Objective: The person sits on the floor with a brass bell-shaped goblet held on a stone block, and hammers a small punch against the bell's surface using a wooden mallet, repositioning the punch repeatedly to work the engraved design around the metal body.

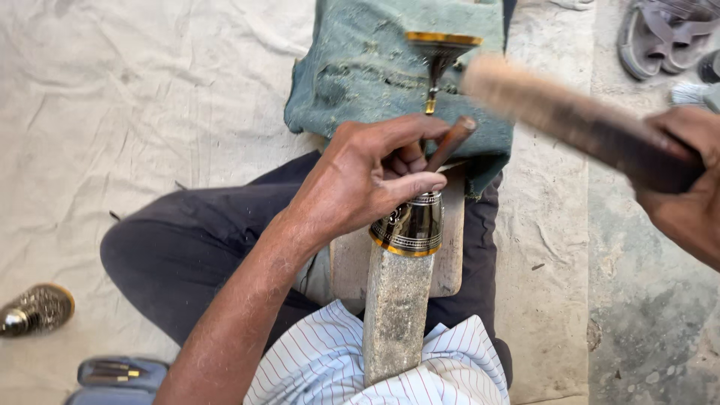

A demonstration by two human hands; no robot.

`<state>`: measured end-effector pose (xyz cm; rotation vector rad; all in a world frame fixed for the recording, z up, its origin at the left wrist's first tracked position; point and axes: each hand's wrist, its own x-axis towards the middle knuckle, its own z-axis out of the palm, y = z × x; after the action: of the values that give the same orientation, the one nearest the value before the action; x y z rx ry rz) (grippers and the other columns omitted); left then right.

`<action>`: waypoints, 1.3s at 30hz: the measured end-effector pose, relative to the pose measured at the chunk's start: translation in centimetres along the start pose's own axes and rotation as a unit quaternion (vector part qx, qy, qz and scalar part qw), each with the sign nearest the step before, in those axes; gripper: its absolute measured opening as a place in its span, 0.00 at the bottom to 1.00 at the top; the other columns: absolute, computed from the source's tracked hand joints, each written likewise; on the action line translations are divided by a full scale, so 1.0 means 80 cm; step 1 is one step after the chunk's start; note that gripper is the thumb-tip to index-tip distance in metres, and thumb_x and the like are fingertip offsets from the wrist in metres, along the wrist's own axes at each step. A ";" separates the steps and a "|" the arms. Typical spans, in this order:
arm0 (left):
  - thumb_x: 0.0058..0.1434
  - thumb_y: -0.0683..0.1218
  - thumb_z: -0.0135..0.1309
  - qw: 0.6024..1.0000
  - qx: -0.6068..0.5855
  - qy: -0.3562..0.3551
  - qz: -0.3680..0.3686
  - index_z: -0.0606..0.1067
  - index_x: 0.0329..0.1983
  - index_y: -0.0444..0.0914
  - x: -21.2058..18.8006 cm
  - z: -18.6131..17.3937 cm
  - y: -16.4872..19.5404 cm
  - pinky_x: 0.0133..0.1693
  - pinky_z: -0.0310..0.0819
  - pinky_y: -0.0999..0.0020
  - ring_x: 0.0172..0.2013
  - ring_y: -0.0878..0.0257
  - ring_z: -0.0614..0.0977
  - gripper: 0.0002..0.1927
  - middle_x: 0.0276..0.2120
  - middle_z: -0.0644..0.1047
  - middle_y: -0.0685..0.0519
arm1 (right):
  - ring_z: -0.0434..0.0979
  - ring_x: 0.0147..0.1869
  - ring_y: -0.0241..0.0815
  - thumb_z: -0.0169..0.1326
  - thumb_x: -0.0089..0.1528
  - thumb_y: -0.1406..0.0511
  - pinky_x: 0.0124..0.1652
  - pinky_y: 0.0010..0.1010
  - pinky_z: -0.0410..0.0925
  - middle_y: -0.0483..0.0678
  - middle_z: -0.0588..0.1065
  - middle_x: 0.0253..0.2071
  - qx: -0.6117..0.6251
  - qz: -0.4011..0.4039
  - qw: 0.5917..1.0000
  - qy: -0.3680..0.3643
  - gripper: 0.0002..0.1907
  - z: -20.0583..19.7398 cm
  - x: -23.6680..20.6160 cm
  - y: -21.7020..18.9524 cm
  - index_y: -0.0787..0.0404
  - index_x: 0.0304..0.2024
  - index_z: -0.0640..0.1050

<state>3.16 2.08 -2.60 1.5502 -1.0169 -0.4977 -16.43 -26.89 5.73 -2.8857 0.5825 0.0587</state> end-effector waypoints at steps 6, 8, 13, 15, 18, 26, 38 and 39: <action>0.56 0.46 0.71 1.000 -0.006 -0.005 -0.013 0.77 0.59 0.45 -0.001 -0.002 -0.005 0.33 0.87 0.71 0.30 0.69 0.84 0.27 0.29 0.82 0.56 | 0.78 0.36 0.41 0.62 0.62 0.75 0.41 0.35 0.76 0.52 0.74 0.37 -0.010 0.029 0.999 -0.022 0.17 0.007 -0.005 0.023 0.67 0.52 0.73; 0.58 0.45 0.70 1.000 -0.009 -0.009 0.001 0.76 0.61 0.45 -0.002 -0.003 -0.005 0.35 0.86 0.70 0.31 0.69 0.85 0.28 0.30 0.82 0.57 | 0.77 0.36 0.41 0.61 0.63 0.75 0.41 0.35 0.76 0.52 0.74 0.37 -0.006 0.057 0.998 -0.017 0.17 0.010 -0.008 0.030 0.68 0.53 0.72; 0.59 0.45 0.70 1.000 -0.017 -0.002 -0.006 0.76 0.62 0.45 -0.004 -0.006 -0.008 0.33 0.84 0.68 0.31 0.67 0.84 0.28 0.30 0.81 0.56 | 0.77 0.37 0.40 0.59 0.69 0.75 0.41 0.32 0.75 0.50 0.70 0.35 0.153 0.056 0.987 0.005 0.20 0.007 -0.011 0.040 0.68 0.59 0.66; 0.60 0.45 0.69 1.000 -0.014 0.003 0.024 0.75 0.62 0.45 -0.004 -0.006 -0.011 0.37 0.87 0.70 0.34 0.70 0.86 0.27 0.31 0.82 0.57 | 0.76 0.36 0.45 0.59 0.67 0.77 0.39 0.36 0.73 0.53 0.70 0.34 0.144 0.085 0.986 0.006 0.25 0.005 -0.010 0.040 0.67 0.64 0.64; 0.59 0.46 0.70 1.000 -0.008 0.008 0.013 0.76 0.62 0.45 -0.005 -0.004 -0.014 0.35 0.87 0.70 0.32 0.69 0.85 0.27 0.31 0.81 0.57 | 0.77 0.37 0.48 0.60 0.63 0.78 0.39 0.39 0.73 0.54 0.72 0.36 0.062 0.077 0.995 -0.010 0.28 0.003 -0.003 0.032 0.67 0.64 0.67; 0.57 0.47 0.71 0.999 -0.004 0.018 0.026 0.76 0.60 0.45 -0.007 -0.005 -0.019 0.35 0.87 0.72 0.31 0.70 0.84 0.28 0.30 0.81 0.57 | 0.78 0.36 0.43 0.62 0.62 0.76 0.38 0.34 0.75 0.51 0.74 0.35 0.008 0.040 0.999 -0.016 0.20 -0.002 0.004 0.015 0.64 0.54 0.71; 0.58 0.45 0.71 0.998 0.000 0.005 0.058 0.76 0.61 0.45 -0.003 -0.007 -0.022 0.36 0.87 0.70 0.33 0.69 0.86 0.27 0.31 0.83 0.57 | 0.72 0.30 0.41 0.61 0.71 0.72 0.36 0.28 0.69 0.50 0.68 0.28 0.103 0.044 0.993 -0.023 0.13 0.026 -0.011 0.136 0.64 0.37 0.69; 0.59 0.45 0.71 0.998 0.001 0.013 0.060 0.75 0.61 0.45 -0.004 -0.007 -0.021 0.36 0.86 0.70 0.33 0.69 0.85 0.27 0.31 0.83 0.56 | 0.73 0.30 0.41 0.62 0.68 0.72 0.36 0.29 0.70 0.50 0.70 0.29 0.092 0.054 0.994 -0.035 0.12 0.021 -0.011 0.130 0.64 0.39 0.70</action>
<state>3.99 2.61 -4.08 1.4835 -1.0836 -0.3934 -21.28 -35.63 2.26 -2.6607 0.6924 0.1155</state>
